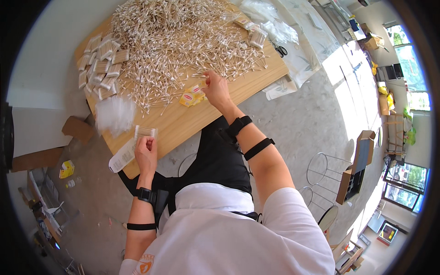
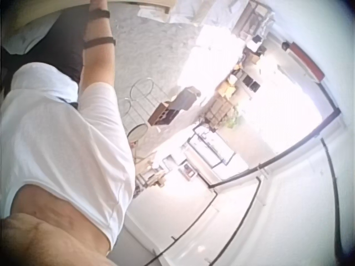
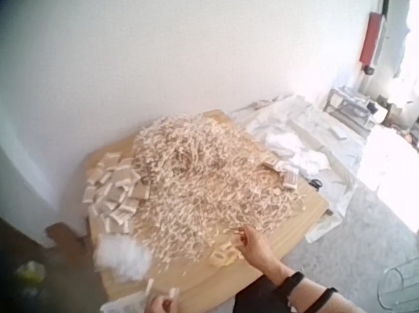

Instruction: The recorder is shown packing bundles of cotton swabs into small clear plastic bags and sealing them with small yellow labels.

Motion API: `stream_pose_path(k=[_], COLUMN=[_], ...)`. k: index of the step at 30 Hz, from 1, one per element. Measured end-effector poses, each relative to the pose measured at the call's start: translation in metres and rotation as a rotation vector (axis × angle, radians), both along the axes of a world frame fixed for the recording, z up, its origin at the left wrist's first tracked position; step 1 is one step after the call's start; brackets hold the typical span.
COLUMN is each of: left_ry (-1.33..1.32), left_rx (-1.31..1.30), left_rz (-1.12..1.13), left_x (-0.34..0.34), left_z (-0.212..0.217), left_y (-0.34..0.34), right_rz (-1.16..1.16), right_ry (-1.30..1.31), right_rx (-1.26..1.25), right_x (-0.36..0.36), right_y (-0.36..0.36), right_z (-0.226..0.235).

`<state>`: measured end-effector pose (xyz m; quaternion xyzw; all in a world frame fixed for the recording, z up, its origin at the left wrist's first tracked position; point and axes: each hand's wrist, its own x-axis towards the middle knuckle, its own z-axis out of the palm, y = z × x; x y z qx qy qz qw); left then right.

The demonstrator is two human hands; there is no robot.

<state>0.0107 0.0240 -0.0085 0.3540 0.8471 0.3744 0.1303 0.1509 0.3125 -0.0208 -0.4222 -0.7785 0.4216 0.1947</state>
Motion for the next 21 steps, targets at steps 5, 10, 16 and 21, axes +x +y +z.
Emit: stream_pose_path(k=[5, 10, 16, 21], left_ry=[0.006, -0.046, 0.127, 0.152], left_rx=[0.014, 0.038, 0.125, 0.086], left_rz=[0.001, 0.039, 0.07, 0.046], left_x=[0.001, 0.004, 0.012, 0.005], left_z=[0.0, -0.001, -0.002, -0.002], left_y=[0.001, -0.001, -0.001, 0.001], right_rz=[0.163, 0.042, 0.027, -0.122], right_ry=[-0.062, -0.03, 0.24, 0.27], right_rx=[0.771, 0.73, -0.446, -0.595], right_x=[-0.004, -0.009, -0.013, -0.027], right_y=[-0.008, -0.037, -0.154, -0.21], right_z=[0.037, 0.059, 0.012, 0.01])
